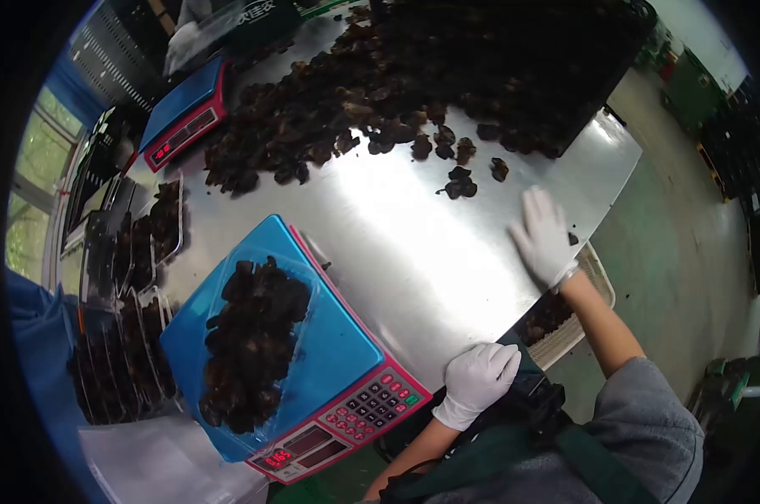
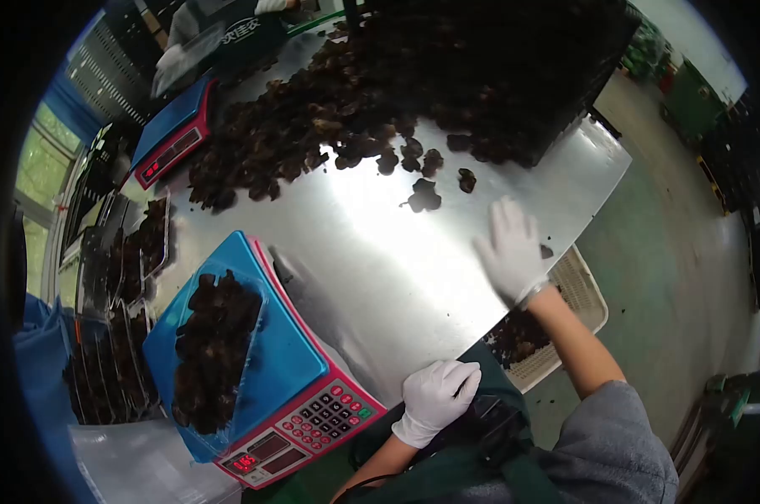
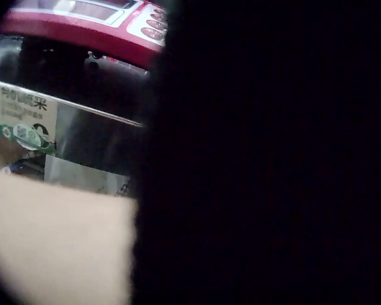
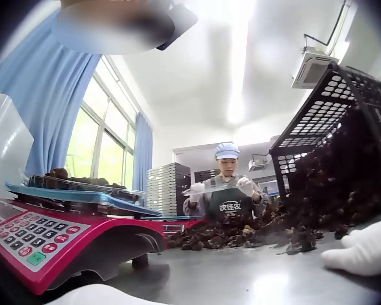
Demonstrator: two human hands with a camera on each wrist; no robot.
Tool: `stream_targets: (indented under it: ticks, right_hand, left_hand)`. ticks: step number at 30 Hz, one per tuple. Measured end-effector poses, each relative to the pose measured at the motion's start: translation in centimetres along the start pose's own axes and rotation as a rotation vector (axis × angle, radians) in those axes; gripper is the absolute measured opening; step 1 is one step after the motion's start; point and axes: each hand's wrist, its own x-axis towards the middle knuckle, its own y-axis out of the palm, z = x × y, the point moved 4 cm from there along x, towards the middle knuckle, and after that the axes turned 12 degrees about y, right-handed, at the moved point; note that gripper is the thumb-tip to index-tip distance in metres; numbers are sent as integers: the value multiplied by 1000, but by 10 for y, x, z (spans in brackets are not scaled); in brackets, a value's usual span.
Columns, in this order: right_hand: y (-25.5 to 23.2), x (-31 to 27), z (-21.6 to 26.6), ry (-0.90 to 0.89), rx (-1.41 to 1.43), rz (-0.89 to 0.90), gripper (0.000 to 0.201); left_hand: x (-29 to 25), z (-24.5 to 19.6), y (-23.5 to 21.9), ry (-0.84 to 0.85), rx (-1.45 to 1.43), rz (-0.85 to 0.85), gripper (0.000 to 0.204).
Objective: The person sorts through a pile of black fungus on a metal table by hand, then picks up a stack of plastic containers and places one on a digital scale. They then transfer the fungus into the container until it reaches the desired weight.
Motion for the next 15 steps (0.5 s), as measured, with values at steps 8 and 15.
stream_targets:
  ticks: [8, 15]
  right_hand:
    - [-23, 62, 56, -377, 390, -91, 49]
    - [-25, -9, 77, -664, 596, 65, 13]
  left_hand:
    - [3, 0, 2, -56, 37, 73, 4]
    - [5, 0, 2, -65, 50, 98, 4]
